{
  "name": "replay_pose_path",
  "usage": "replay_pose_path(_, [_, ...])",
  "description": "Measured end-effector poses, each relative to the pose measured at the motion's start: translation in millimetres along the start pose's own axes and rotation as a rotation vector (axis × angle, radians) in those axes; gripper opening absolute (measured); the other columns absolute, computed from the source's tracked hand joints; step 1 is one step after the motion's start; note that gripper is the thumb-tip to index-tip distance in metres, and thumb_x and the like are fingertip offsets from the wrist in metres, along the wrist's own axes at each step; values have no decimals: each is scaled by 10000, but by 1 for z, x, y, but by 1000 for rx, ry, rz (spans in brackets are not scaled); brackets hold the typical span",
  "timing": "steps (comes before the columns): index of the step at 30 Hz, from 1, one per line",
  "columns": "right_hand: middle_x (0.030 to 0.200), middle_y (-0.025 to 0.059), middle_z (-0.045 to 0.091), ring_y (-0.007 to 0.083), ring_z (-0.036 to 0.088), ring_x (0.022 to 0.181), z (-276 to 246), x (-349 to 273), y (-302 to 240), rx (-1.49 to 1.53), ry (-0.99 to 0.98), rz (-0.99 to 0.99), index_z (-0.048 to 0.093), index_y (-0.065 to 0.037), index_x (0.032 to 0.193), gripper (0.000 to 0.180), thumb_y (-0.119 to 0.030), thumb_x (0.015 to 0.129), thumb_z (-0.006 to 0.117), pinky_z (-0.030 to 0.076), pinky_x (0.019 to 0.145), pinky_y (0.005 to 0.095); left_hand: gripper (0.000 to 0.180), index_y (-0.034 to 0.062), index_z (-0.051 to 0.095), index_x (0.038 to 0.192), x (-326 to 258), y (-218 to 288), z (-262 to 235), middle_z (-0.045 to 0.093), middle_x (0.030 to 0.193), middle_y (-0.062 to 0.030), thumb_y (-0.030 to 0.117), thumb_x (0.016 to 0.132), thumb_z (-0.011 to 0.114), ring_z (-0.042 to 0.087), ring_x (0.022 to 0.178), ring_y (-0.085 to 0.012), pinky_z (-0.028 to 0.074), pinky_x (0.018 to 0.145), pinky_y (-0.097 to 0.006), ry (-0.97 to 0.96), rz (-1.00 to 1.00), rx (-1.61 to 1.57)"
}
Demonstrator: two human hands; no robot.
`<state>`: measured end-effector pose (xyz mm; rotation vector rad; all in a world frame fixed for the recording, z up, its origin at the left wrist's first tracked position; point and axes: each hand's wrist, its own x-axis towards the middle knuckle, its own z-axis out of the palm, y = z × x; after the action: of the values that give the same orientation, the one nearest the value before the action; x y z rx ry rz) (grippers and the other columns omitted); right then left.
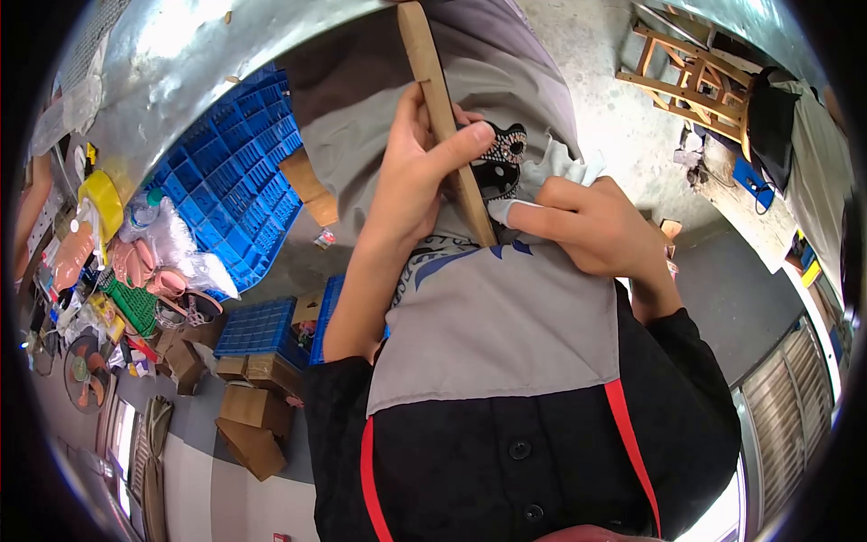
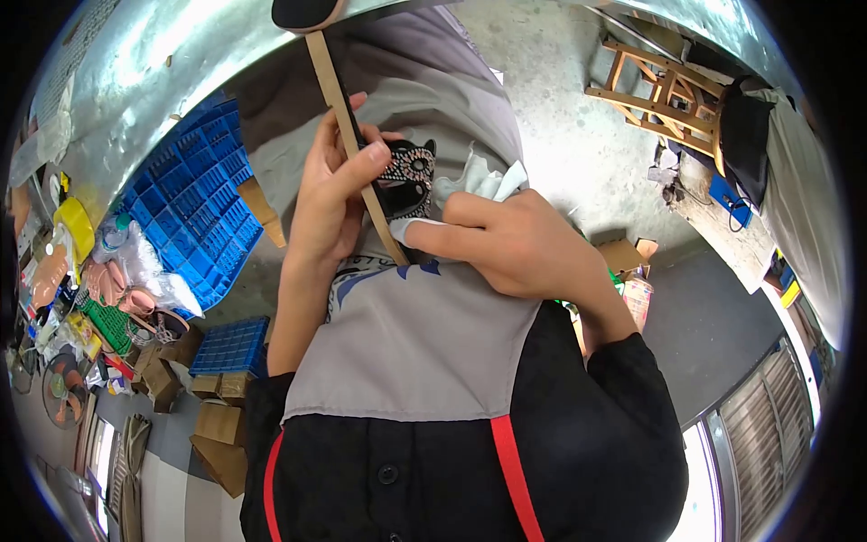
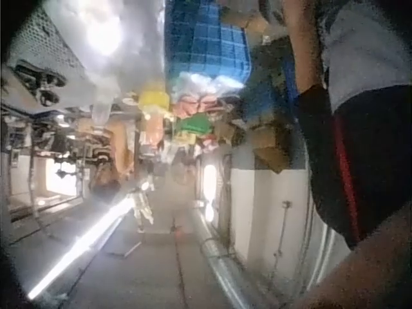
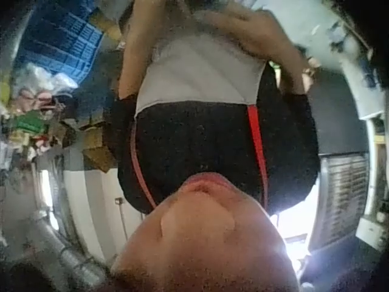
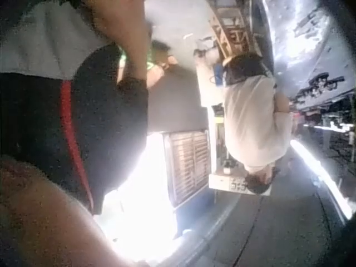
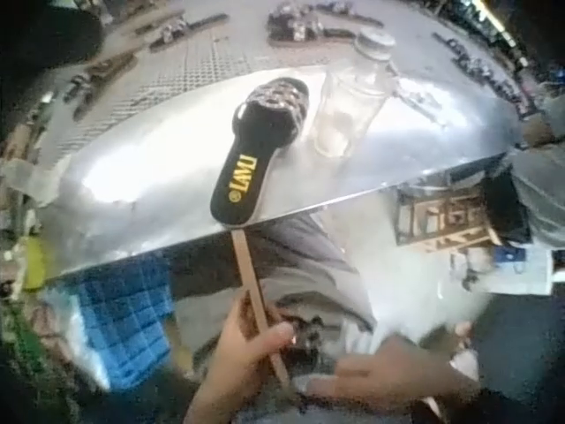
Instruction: The worker is cleaning and finishing sandals on a factory assembly line, applying adhesive or cleaning fluid with a cloth.
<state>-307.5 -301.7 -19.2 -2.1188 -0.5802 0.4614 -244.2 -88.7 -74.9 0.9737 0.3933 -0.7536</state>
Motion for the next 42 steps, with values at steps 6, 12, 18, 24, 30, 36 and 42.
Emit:
replay_pose_path(6, [763, -22, 541, 146, 536, 547, 1, -9, -14, -270, 27, -52, 709, -177, 1140, 452, -52, 709, 667, 368, 406, 293, 738, -4, 357, 1391, -2, -3, 7, 560, 1031, -54, 112, 817, 807, 614, 935, -143, 506, 833, -300, 65, -4, -57])
replay_pose_path(12, [794, -42, 526, 95, 536, 565, 7, -5, -24, -500, 126, -8, 708, -177, 1117, 425, -104, 698, 687, 368, 404, 270, 771, 12, 347, 1415, -3, -8, 13, 505, 1063, -40, 153, 817, 813, 584, 945, -122, 511, 811, -298, 119, -25, -75])
replay_pose_path(18, [781, -31, 449, 101, 525, 553, 14, -18, -17, -370, 218, -116, 662, -216, 1185, 392, -149, 799, 649, 412, 423, 276, 720, 9, 343, 1412, -1, -9, 17, 543, 1039, -35, 145, 854, 777, 610, 922, -123, 536, 791, -289, 124, -5, -79])
replay_pose_path(24, [792, -40, 520, 125, 536, 564, 5, -20, -30, -416, 7, 61, 696, -192, 1112, 423, -45, 718, 652, 383, 412, 289, 708, 8, 343, 1407, 0, -13, 15, 564, 1037, -38, 147, 863, 773, 620, 927, -124, 539, 802, -294, 110, 11, -106])
replay_pose_path(30, [792, -41, 500, 158, 548, 539, 16, -1, -23, -293, 202, 110, 663, -255, 1156, 404, -63, 802, 626, 413, 423, 308, 708, 27, 347, 1412, 0, -9, 16, 560, 1040, -31, 169, 868, 777, 619, 945, -120, 555, 816, -315, 76, 9, -89])
replay_pose_path(36, [800, -10, 523, 214, 577, 559, 9, -14, -32, -231, 55, 130, 648, -242, 1153, 410, -48, 795, 607, 435, 453, 336, 684, 32, 350, 1405, 0, -10, 13, 566, 1043, -36, 170, 881, 766, 628, 941, -121, 569, 827, -326, 40, -21, -123])
replay_pose_path(42, [764, -8, 518, 186, 570, 584, 8, -16, -39, -266, 26, 165, 692, -189, 1144, 484, 17, 712, 618, 418, 456, 326, 683, 31, 339, 1408, 1, -12, 10, 565, 1071, -49, 158, 881, 755, 627, 950, -136, 560, 832, -335, 55, 11, -109])
